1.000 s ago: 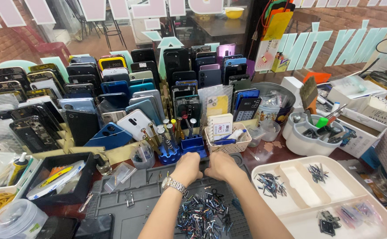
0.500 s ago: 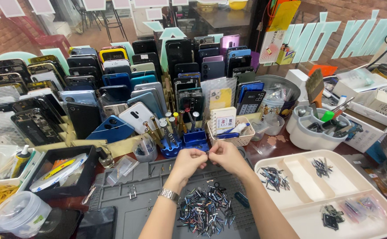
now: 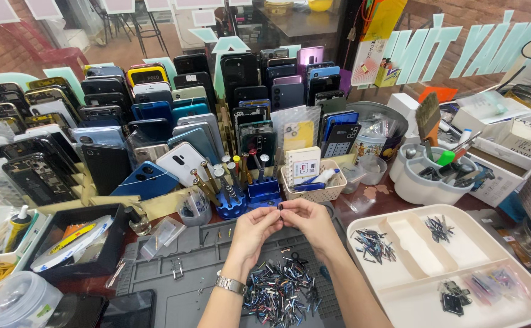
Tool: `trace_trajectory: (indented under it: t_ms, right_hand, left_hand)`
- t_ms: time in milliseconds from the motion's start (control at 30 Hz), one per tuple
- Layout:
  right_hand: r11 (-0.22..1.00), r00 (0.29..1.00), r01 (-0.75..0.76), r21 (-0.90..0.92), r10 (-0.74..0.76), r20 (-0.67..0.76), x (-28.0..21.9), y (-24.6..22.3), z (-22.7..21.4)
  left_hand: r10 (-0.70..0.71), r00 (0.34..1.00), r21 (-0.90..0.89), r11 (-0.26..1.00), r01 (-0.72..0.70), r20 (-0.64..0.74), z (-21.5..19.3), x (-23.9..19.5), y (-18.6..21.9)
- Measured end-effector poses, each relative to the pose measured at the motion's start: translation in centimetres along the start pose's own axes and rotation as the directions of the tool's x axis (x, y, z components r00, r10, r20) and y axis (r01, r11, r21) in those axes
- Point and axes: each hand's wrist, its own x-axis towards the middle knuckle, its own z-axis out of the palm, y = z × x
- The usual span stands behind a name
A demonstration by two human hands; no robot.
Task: The person sorts small electronic components from a pile on a work mat into a compartmentalized tray. They pick up individual components, inspect them, and place them into specific sections of the tray.
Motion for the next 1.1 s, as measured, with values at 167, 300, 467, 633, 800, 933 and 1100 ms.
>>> trace_trajectory:
  t_ms: [167,300,467,633,800,933,1100]
  right_hand:
    - [0.986,1.000,-0.030,0.164,0.031,-0.005,0.3,0.7,0.1]
    - [0.963,0.998,-0.067,0.262,0.065,0.015,-0.1,0.7,-0.2]
    - [0.967,0.996,-0.084,0.240,0.081,0.019,-0.4,0.4,-0.3]
    - [0.964,0.992,-0.129,0.230,0.126,0.027,-0.3,0.2,-0.4]
    - [0.982,0.991,-0.130,0.136,0.133,-0.008,0.1,0.8,-0.3]
    - [0.984,0.993,-0.120,0.130,0.120,0.003,0.4,1.3,-0.4]
    - [0.977,0.992,-0.127,0.171,0.128,0.002,0.4,1.4,-0.6]
  left_hand:
    - [-0.017,1.000,-0.061,0.998,0.018,0.016,0.0,0.0,0.1]
    - [-0.036,0.999,-0.085,0.996,0.038,0.027,-0.2,0.2,0.2]
    - [-0.050,0.998,-0.045,0.998,0.052,0.028,-0.4,0.3,0.3]
    - [-0.068,0.998,-0.003,0.998,0.068,0.016,-0.8,0.3,0.6]
    - [-0.090,0.995,0.024,0.996,0.089,0.038,-1.0,0.3,0.5]
    - [-0.103,0.993,0.023,0.995,0.102,0.050,-1.1,0.4,0.4]
    - [-0.090,0.994,0.031,0.996,0.089,0.059,-0.8,0.3,0.5]
